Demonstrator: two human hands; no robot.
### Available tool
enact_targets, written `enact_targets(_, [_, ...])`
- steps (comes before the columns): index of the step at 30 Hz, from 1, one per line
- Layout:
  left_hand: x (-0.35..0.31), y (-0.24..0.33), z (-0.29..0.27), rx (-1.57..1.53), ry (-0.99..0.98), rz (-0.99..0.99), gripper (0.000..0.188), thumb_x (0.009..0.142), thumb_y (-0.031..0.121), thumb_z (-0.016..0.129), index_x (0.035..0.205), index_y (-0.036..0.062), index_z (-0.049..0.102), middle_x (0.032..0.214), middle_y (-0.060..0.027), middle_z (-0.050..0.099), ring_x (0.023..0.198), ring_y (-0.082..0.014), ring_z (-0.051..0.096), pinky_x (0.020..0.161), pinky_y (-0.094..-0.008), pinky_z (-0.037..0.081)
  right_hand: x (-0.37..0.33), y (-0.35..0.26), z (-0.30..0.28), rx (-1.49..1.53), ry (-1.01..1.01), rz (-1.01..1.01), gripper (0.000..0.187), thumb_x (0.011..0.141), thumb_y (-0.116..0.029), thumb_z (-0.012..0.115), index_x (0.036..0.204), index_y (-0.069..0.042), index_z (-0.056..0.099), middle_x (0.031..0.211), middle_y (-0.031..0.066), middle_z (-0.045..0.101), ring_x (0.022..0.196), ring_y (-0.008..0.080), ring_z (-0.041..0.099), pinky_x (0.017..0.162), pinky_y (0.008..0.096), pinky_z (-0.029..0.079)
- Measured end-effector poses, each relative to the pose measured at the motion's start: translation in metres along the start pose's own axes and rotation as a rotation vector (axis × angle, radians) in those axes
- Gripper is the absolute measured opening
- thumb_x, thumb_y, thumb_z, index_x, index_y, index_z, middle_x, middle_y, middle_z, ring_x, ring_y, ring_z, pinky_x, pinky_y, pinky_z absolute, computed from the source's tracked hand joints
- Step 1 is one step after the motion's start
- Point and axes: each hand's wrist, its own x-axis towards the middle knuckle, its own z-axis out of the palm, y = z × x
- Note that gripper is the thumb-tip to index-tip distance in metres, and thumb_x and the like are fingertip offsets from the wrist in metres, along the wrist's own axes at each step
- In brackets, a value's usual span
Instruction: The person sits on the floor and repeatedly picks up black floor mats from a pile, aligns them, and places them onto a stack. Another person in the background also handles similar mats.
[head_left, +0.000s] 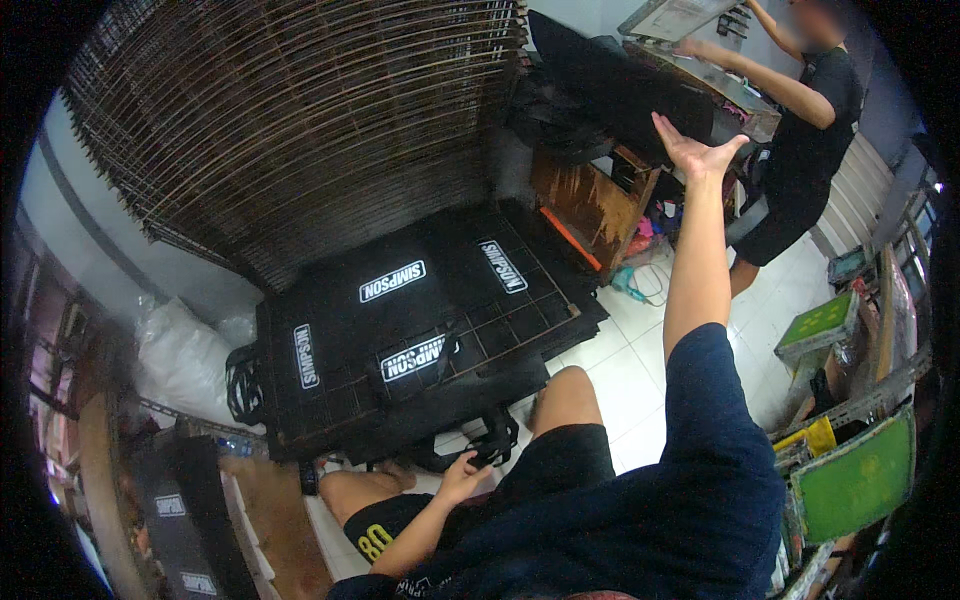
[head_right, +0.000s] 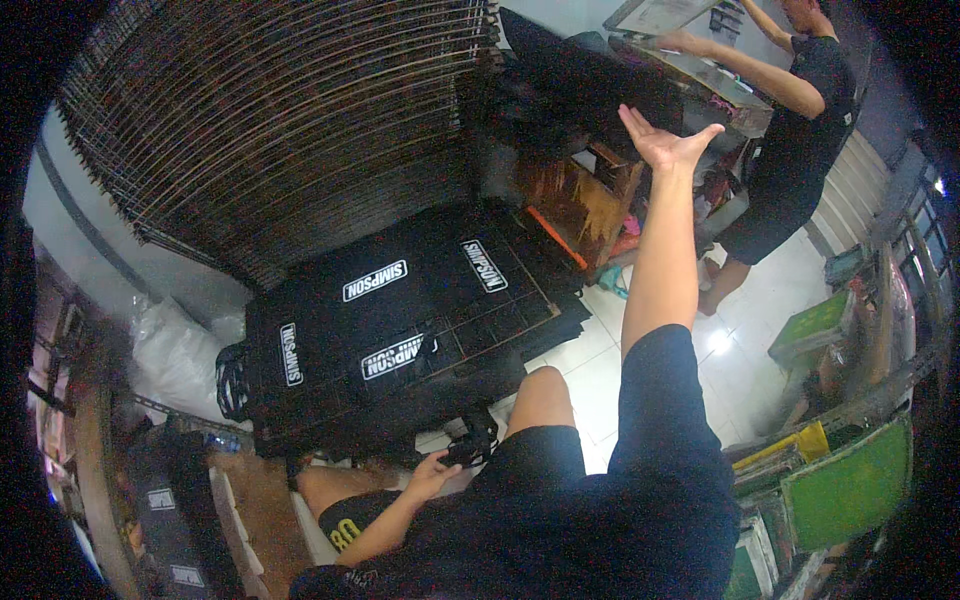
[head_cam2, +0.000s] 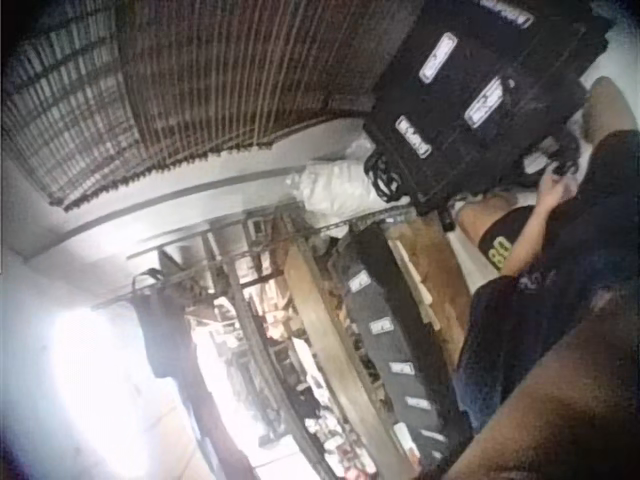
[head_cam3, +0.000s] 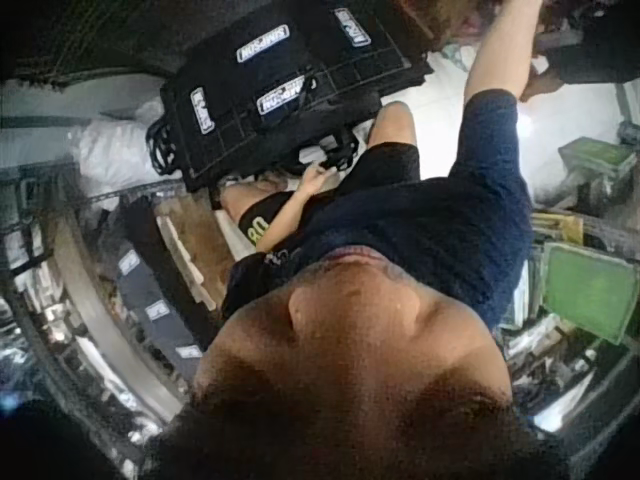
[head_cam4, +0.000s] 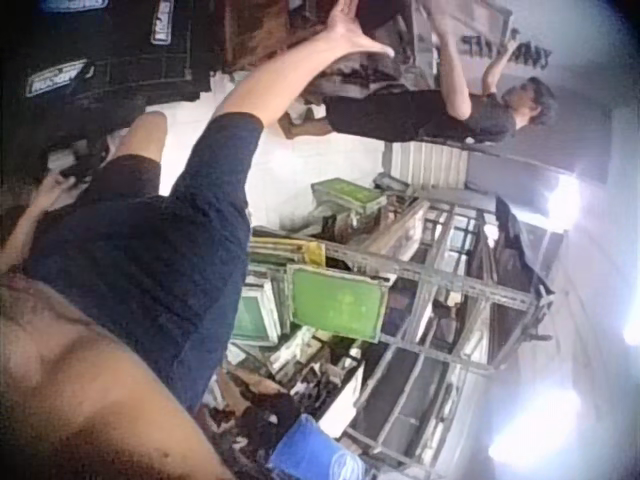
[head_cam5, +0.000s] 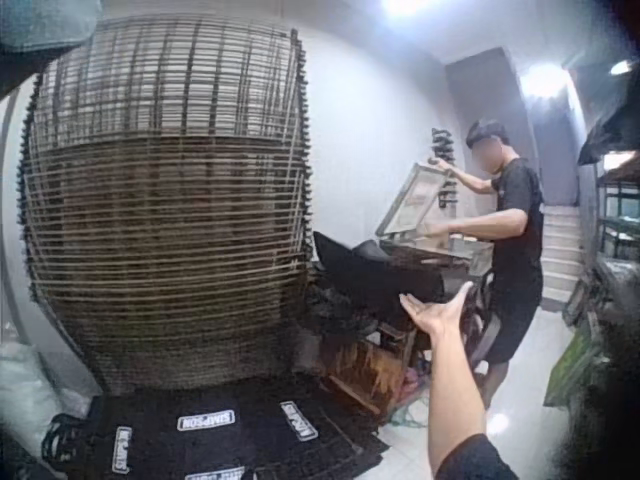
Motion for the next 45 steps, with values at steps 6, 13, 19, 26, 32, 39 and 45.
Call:
enact_targets(6, [0.045, 0.087, -0.004, -0.055, -0.078, 0.171, 0.079, 0.077, 0.046, 0.068, 0.130, -0.0037, 0.039, 0.111, -0.0175, 0.059, 0.100, -0.0228, 0.058, 0.087, -0.0335, 0.045, 0.069, -0.091, -0.066, -0.718, 0.124, -0.142, 0.020, 0.078, -0.008, 0.061, 0.096, -0.004, 0.053, 0.084, 0.0090, 0.061, 0.070, 0.0215, 0.059, 0.061, 0.0324, 0.049])
enact_targets(13, [0.030, 0.391, -0.042, -0.749, -0.477, 0.435, 0.102, 0.076, 0.081, 0.024, 0.145, 0.0092, 0.002, 0.145, -0.0188, 0.023, 0.126, -0.0357, 0.033, 0.098, -0.0539, 0.031, -0.108, 0.036, -0.031, -0.762, 0.092, -0.313, 0.035, 0.075, -0.001, 0.059, 0.109, 0.004, 0.051, 0.110, 0.0144, 0.057, 0.101, 0.0286, 0.056, 0.090, 0.0425, 0.045])
enact_targets(19, [0.025, 0.478, -0.043, -0.835, -0.153, 0.797, 0.038, 0.071, 0.006, 0.066, 0.106, -0.0030, 0.054, 0.100, -0.0144, 0.062, 0.097, -0.0288, 0.060, 0.084, -0.0380, 0.048, -0.189, 0.063, -0.075, -0.780, -0.448, -0.266, 0.051, 0.082, -0.028, 0.063, 0.122, -0.001, 0.045, 0.117, 0.0141, 0.055, 0.108, 0.0310, 0.052, 0.092, 0.0448, 0.043])
enact_targets(26, [-0.053, 0.494, -0.168, -0.635, -0.543, 0.630, 0.029, 0.078, 0.013, 0.054, 0.102, -0.0034, 0.059, 0.091, -0.0132, 0.065, 0.080, -0.0249, 0.063, 0.079, -0.0330, 0.050, -0.260, -0.016, -0.294, -0.096, -0.072, 0.118, 0.095, 0.077, -0.071, 0.039, 0.145, -0.010, 0.011, 0.150, 0.0067, 0.016, 0.130, 0.0278, 0.032, 0.096, 0.0536, 0.034])
enact_targets(32, [-0.116, 0.439, -0.246, -0.525, -0.098, 0.739, 0.026, 0.079, 0.007, 0.057, 0.102, -0.0046, 0.055, 0.088, -0.0130, 0.063, 0.072, -0.0199, 0.062, 0.069, -0.0270, 0.050, -0.285, 0.026, -0.214, -0.503, 0.126, 0.069, 0.060, 0.081, -0.040, 0.055, 0.127, -0.003, 0.045, 0.130, 0.0150, 0.047, 0.112, 0.0252, 0.050, 0.086, 0.0322, 0.046])
enact_targets(39, [-0.154, 0.306, -0.348, -0.266, 0.244, 0.572, 0.071, 0.072, 0.013, 0.060, 0.138, 0.0125, 0.035, 0.121, -0.0096, 0.054, 0.104, -0.0215, 0.055, 0.090, -0.0304, 0.044, -0.198, 0.061, -0.189, -1.159, -0.164, 0.494, 0.055, 0.070, -0.010, 0.051, 0.123, 0.001, 0.046, 0.109, 0.0099, 0.058, 0.099, 0.0198, 0.056, 0.087, 0.0302, 0.046])
enact_targets(45, [-0.136, 0.154, -0.358, -0.389, 0.568, 0.243, 0.085, 0.066, 0.010, 0.063, 0.143, 0.0136, 0.026, 0.131, -0.0103, 0.045, 0.119, -0.0242, 0.045, 0.101, -0.0339, 0.033, -0.116, 0.115, -0.200, -1.388, -0.387, 0.601, 0.066, 0.065, 0.010, 0.047, 0.130, -0.002, 0.042, 0.112, 0.0085, 0.059, 0.102, 0.0185, 0.057, 0.091, 0.0290, 0.043])
